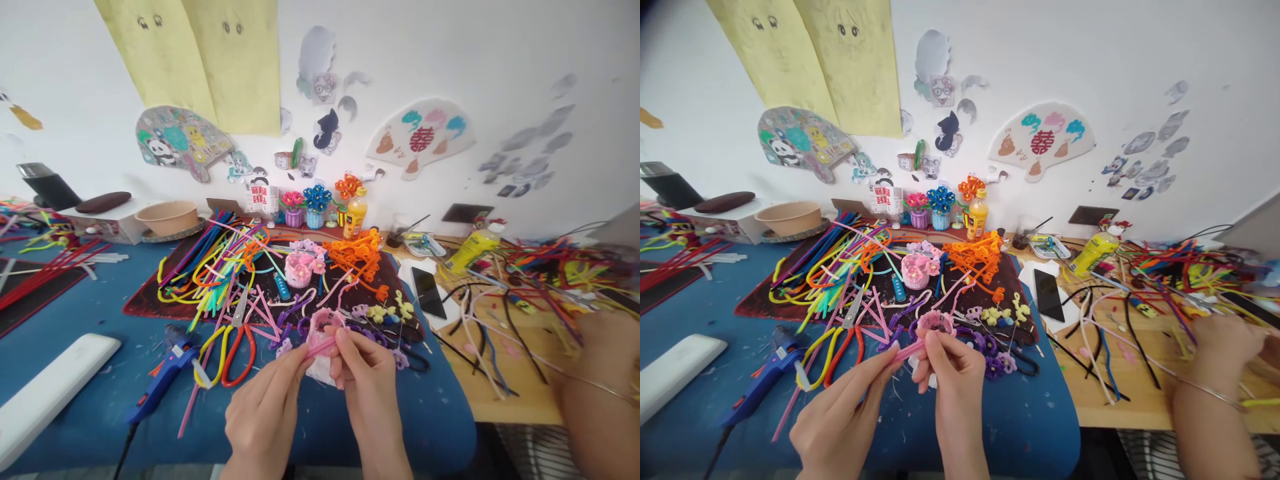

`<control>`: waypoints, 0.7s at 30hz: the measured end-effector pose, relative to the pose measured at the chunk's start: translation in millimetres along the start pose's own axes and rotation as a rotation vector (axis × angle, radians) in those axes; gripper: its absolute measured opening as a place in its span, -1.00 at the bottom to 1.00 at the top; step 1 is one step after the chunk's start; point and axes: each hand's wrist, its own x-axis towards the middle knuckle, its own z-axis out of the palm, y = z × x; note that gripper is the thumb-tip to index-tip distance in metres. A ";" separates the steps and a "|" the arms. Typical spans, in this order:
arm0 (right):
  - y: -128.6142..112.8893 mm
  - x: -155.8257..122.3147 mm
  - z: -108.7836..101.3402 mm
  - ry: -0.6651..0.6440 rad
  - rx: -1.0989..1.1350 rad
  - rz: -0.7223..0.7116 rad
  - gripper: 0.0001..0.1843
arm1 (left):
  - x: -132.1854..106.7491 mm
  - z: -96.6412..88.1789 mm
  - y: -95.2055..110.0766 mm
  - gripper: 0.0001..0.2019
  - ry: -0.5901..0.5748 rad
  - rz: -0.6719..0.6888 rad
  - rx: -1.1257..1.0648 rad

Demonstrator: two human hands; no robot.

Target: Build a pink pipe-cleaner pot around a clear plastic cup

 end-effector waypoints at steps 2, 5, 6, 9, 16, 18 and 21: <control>0.0 -0.5 0.1 0.005 -0.005 0.004 -0.67 | -1.9 -1.1 -0.6 -0.90 -0.003 -0.003 0.004; -1.0 -1.7 1.0 0.016 -0.004 0.014 -0.66 | -5.7 -2.7 -2.9 -0.91 -0.050 -0.008 0.002; -1.6 -2.0 1.5 0.021 0.002 0.019 -0.67 | -6.7 -3.1 -3.7 -0.91 -0.065 -0.012 -0.001; -3.4 -2.1 3.7 0.036 0.017 0.027 -0.67 | -7.4 -3.3 -4.7 -0.89 -0.078 -0.032 -0.018; -2.9 -3.7 7.4 0.048 0.071 0.024 -0.69 | -0.4 -4.2 -1.7 -0.82 -0.032 -0.108 0.030; -0.7 -3.1 4.4 0.040 0.059 0.019 -0.69 | -0.4 -5.1 -2.5 -0.84 -0.053 -0.111 0.013; 2.4 1.5 -4.8 -0.055 -0.037 0.002 -0.73 | -1.6 -6.1 -6.7 -0.86 -0.063 -0.092 -0.039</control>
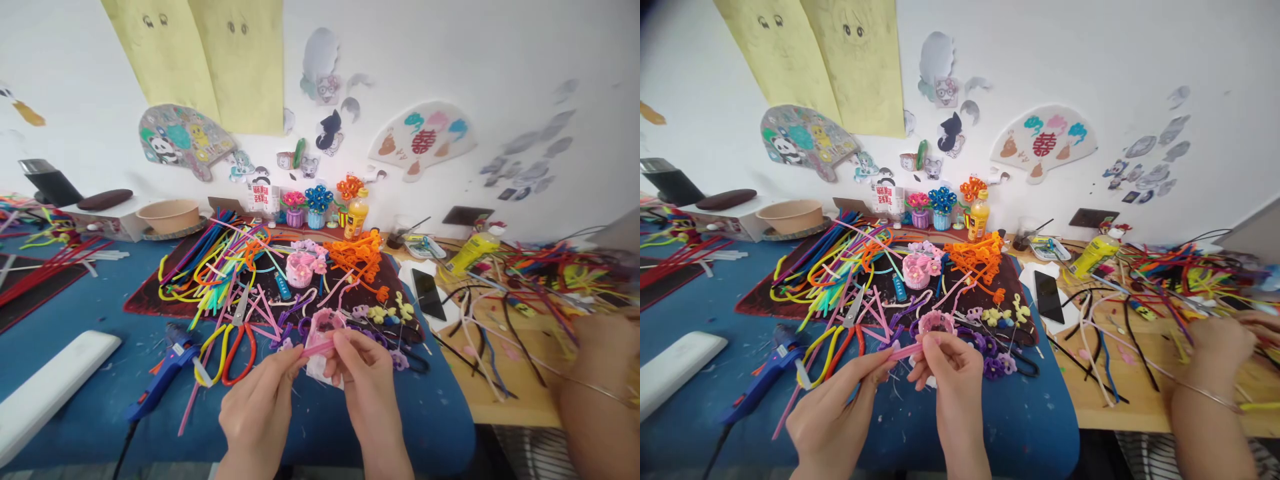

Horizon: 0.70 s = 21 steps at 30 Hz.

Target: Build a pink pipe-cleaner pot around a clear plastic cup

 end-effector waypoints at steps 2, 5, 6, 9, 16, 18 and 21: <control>0.8 4.0 -7.2 -0.069 -0.072 -0.001 -0.77 | -0.6 -0.7 -4.3 -0.90 -0.029 0.011 -0.025; -1.8 8.1 -14.9 -0.107 -0.119 -0.001 -0.80 | -0.2 -1.7 -10.2 -0.92 -0.086 -0.021 -0.046; -3.5 8.6 -16.3 -0.116 -0.128 -0.001 -0.81 | 0.5 -1.8 -11.5 -0.92 -0.104 -0.047 -0.054; -9.7 8.4 -18.2 -0.165 -0.206 -0.011 -0.85 | 4.9 -1.0 -12.7 -0.89 -0.126 -0.108 -0.129; -20.2 12.5 -16.1 -0.329 -0.598 -0.023 -0.77 | 18.2 1.1 -11.5 -0.83 -0.141 -0.058 -0.271; -21.8 14.6 -15.3 -0.344 -0.592 -0.002 -0.77 | 20.2 0.0 -12.3 -0.84 -0.153 -0.056 -0.292; -24.1 17.7 -14.3 -0.367 -0.505 0.066 -0.76 | 22.7 -2.1 -13.6 -0.84 -0.179 -0.046 -0.326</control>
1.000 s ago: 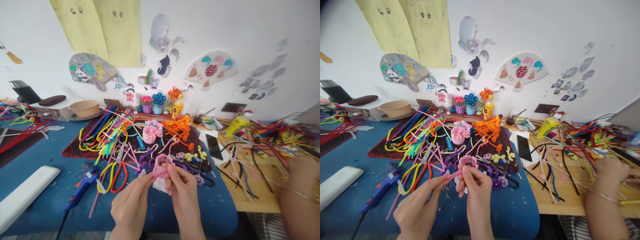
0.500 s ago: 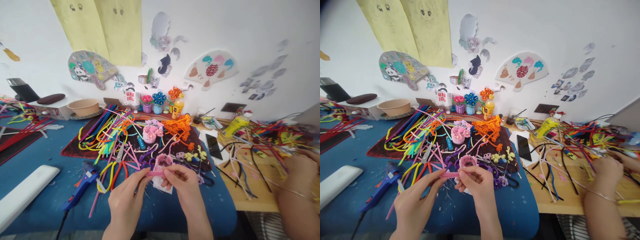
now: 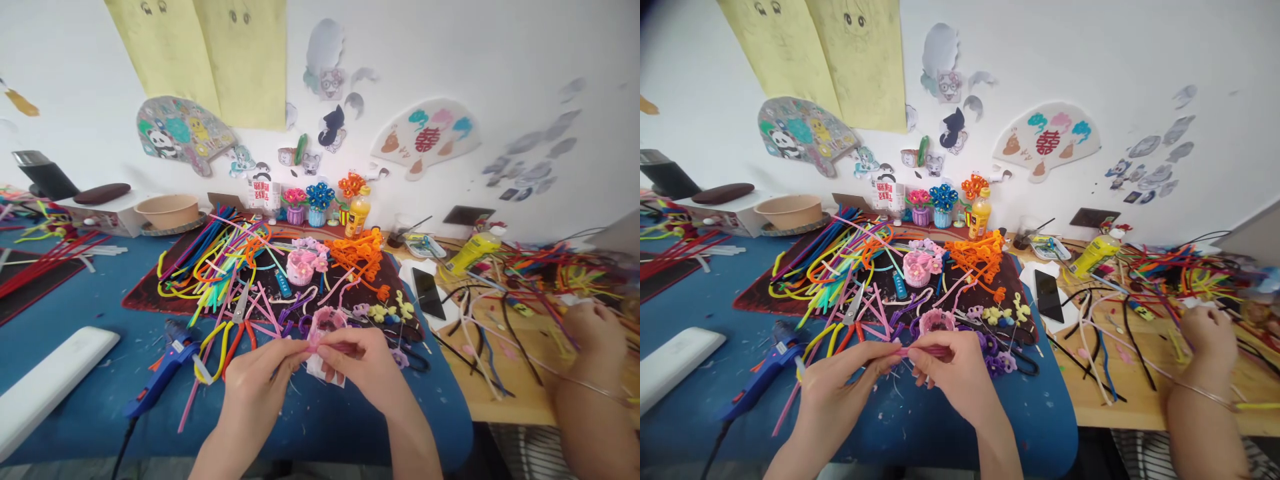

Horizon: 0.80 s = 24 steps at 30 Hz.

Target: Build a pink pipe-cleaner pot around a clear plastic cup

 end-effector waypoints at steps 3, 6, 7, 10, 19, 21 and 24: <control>-2.3 3.5 -1.6 -0.061 0.129 0.070 -0.75 | 2.6 -2.4 -0.4 -0.85 -0.027 0.014 -0.027; -3.3 7.9 -3.0 -0.109 0.177 0.106 -0.72 | 5.4 -4.4 -1.3 -0.83 -0.057 0.032 -0.042; -3.2 9.3 -3.3 -0.118 0.177 0.107 -0.71 | 6.0 -4.9 -1.7 -0.82 -0.067 0.040 -0.047; -2.4 12.4 -2.9 -0.146 0.178 0.106 -0.70 | 7.0 -5.6 -2.7 -0.80 -0.082 0.064 -0.049; -3.9 8.4 2.5 -0.084 0.167 0.054 -0.66 | 9.1 -7.6 -3.7 -0.84 -0.060 0.032 -0.020; -5.1 5.4 2.0 -0.047 0.130 0.029 -0.67 | 10.5 -9.6 -4.4 -0.86 -0.064 -0.007 -0.016; -6.8 1.1 1.0 -0.006 0.044 -0.010 -0.69 | 11.7 -11.5 -4.5 -0.86 -0.085 -0.038 -0.044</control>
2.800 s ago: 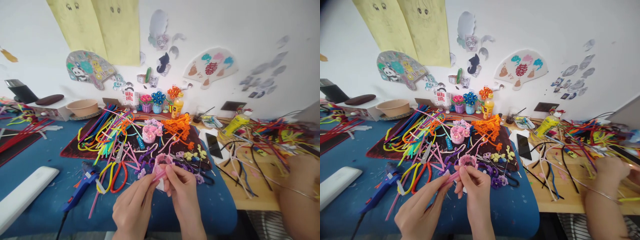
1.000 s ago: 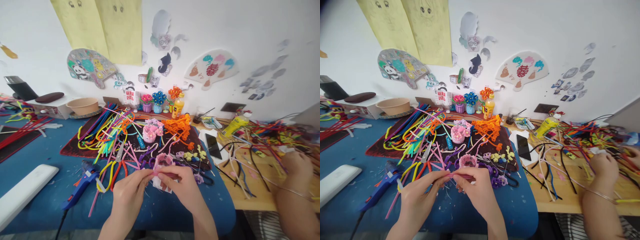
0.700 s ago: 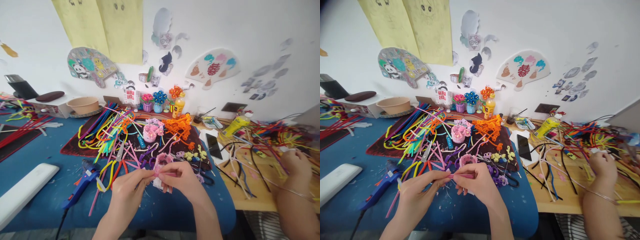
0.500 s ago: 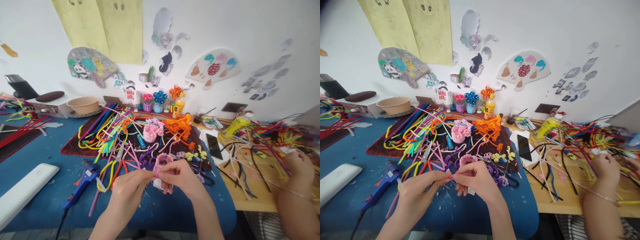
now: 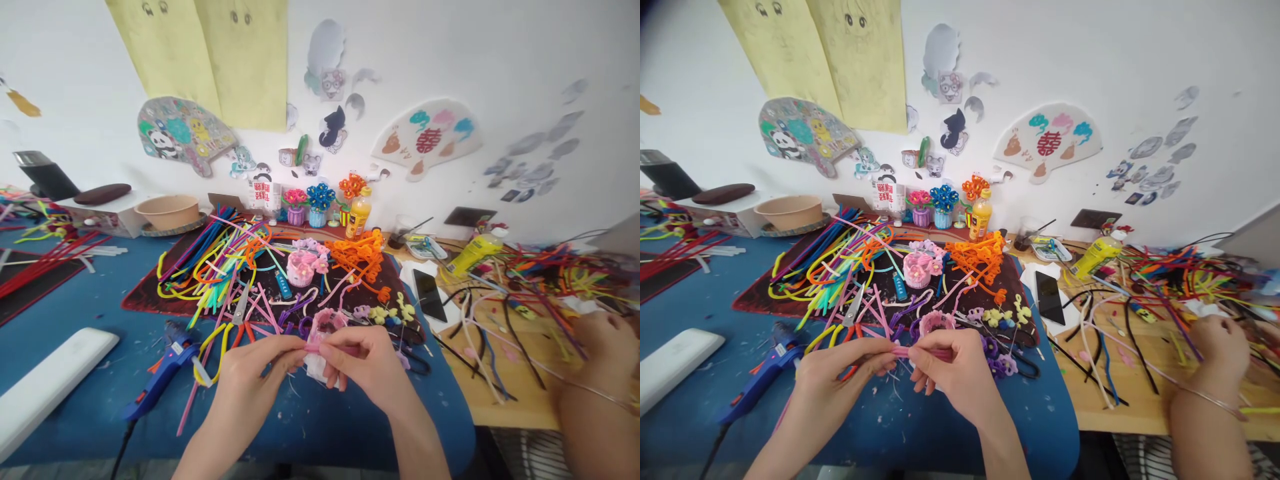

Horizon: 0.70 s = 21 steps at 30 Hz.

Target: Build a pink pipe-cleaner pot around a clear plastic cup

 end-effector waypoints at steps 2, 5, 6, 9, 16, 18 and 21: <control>-0.6 -2.3 0.0 0.021 -0.075 -0.031 -0.72 | -0.3 0.3 0.6 -0.88 -0.016 -0.014 -0.019; -0.9 -5.0 1.0 0.051 -0.194 -0.089 -0.76 | -2.4 1.8 1.9 -0.90 -0.024 -0.024 -0.025; -1.2 -5.7 1.4 0.057 -0.229 -0.112 -0.76 | -3.3 2.0 2.5 -0.90 -0.025 -0.024 -0.022; -3.1 -7.9 2.8 0.063 -0.318 -0.188 -0.76 | -5.1 1.2 4.8 -0.90 -0.038 -0.029 -0.003; -2.0 -15.5 15.5 0.171 -0.521 -0.427 -0.75 | -9.8 7.6 13.8 -0.80 0.013 0.071 0.189; 0.9 -17.7 20.7 0.232 -0.544 -0.488 -0.77 | -13.9 12.0 16.5 -0.81 0.074 0.146 0.295; 3.7 -20.0 22.5 0.260 -0.434 -0.448 -0.76 | -17.5 13.2 19.8 -0.87 0.122 0.137 0.282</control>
